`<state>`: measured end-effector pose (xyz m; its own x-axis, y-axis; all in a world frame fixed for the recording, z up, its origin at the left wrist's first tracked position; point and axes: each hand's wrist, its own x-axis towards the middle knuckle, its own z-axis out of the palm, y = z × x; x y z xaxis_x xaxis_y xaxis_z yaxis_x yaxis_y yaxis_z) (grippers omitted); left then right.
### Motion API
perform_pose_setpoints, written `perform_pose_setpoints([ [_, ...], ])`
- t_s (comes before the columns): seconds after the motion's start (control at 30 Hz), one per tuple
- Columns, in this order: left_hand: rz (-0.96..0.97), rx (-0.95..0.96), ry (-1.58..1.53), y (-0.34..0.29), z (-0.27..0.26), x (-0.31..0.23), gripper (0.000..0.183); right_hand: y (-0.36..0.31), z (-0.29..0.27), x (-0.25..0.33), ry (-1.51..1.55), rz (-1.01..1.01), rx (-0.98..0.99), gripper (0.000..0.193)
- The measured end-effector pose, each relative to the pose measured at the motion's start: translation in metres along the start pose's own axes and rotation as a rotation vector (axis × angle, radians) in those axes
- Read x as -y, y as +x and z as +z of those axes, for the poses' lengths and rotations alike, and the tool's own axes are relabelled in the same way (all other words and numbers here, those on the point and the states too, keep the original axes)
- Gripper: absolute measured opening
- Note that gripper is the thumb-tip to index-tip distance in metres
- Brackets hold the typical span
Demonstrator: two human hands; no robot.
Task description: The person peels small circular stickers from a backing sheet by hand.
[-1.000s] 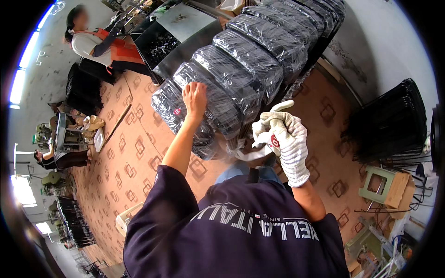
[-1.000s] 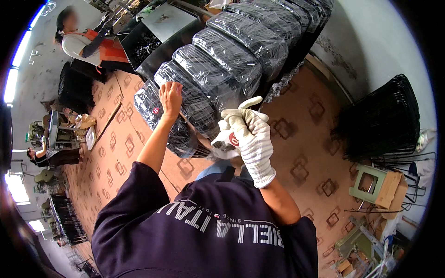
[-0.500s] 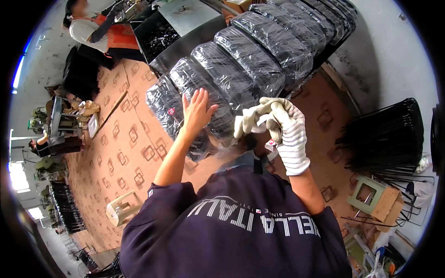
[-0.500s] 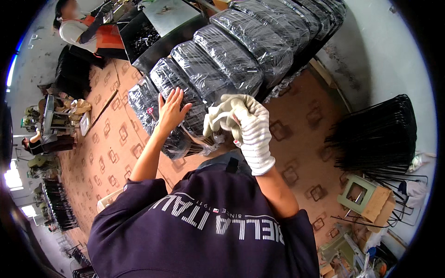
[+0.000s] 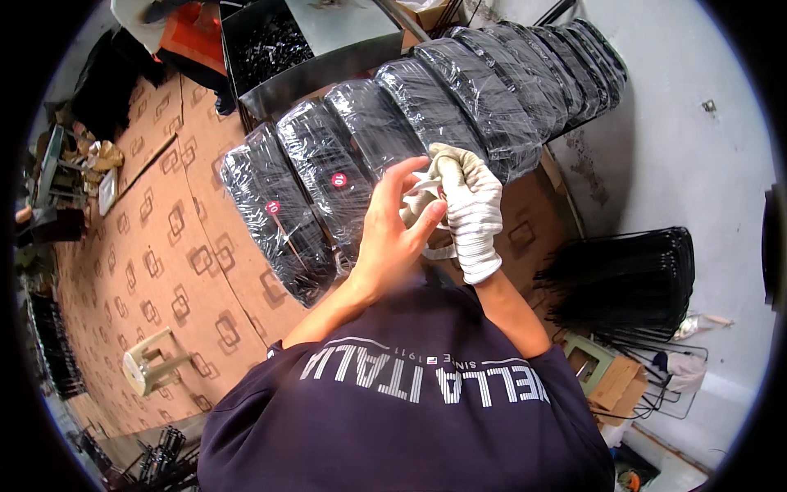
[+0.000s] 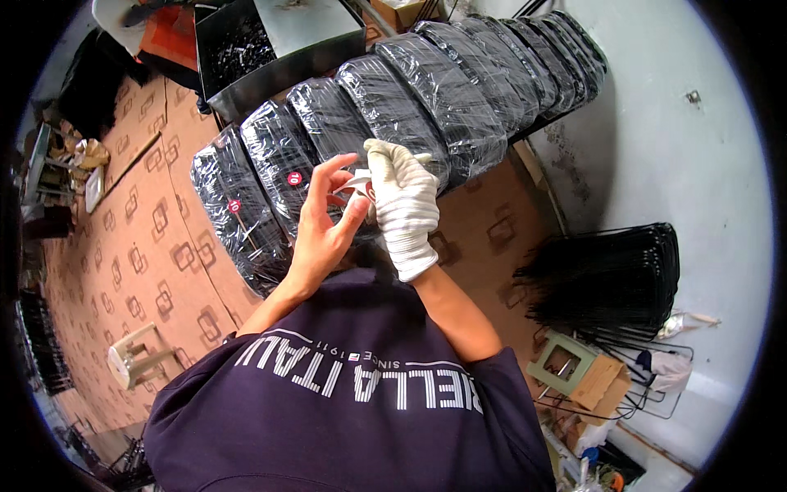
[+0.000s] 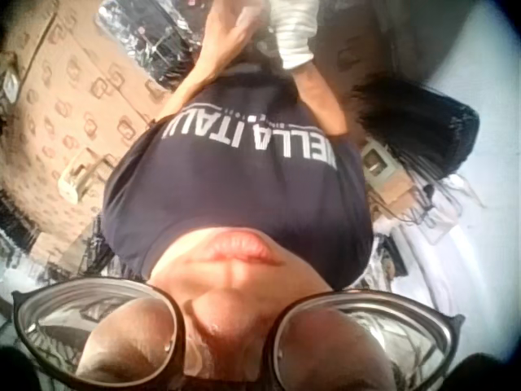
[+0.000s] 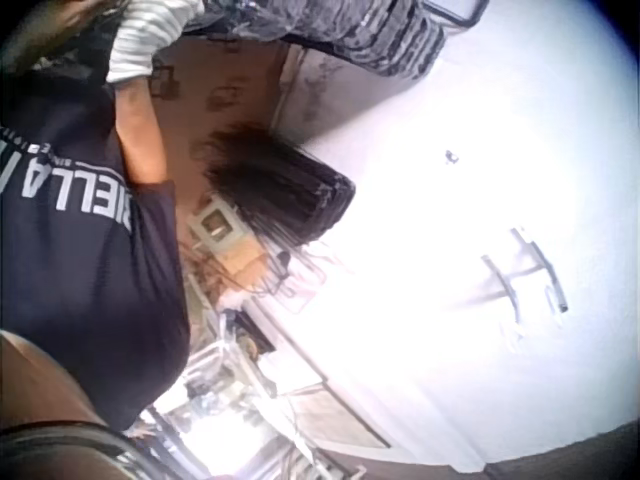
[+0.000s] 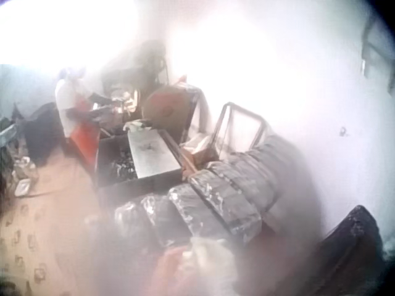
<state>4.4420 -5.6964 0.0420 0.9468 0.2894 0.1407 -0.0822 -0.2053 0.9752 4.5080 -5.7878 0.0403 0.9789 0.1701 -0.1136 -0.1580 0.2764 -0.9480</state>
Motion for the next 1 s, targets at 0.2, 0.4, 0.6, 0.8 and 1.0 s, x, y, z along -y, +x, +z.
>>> perform_pose_setpoints([
  [0.2, -0.055, -0.133, -0.414, 0.025, -0.007, 0.017, 0.036, 0.014, 0.008, 0.016, 0.002, 0.204, 0.18, 0.013],
  [0.4, 0.0, -0.373, -0.355, 0.049, 0.001, 0.022, 0.01, 0.043, -0.017, 0.032, 0.197, 0.495, 0.594, 0.017],
  [0.6, 0.099, -0.439, 0.078, 0.064, 0.03, 0.012, 0.016, 0.076, -0.037, 0.029, -0.019, 0.426, 0.543, 0.007],
  [0.8, 0.088, -0.395, 0.232, 0.052, 0.044, 0.012, 0.021, 0.098, -0.054, 0.028, -0.075, 0.404, 0.73, 0.013],
  [1.0, -0.089, -0.468, 0.04, 0.034, 0.057, 0.021, 0.018, 0.098, -0.061, 0.013, -0.187, 0.39, 0.862, 0.012],
])
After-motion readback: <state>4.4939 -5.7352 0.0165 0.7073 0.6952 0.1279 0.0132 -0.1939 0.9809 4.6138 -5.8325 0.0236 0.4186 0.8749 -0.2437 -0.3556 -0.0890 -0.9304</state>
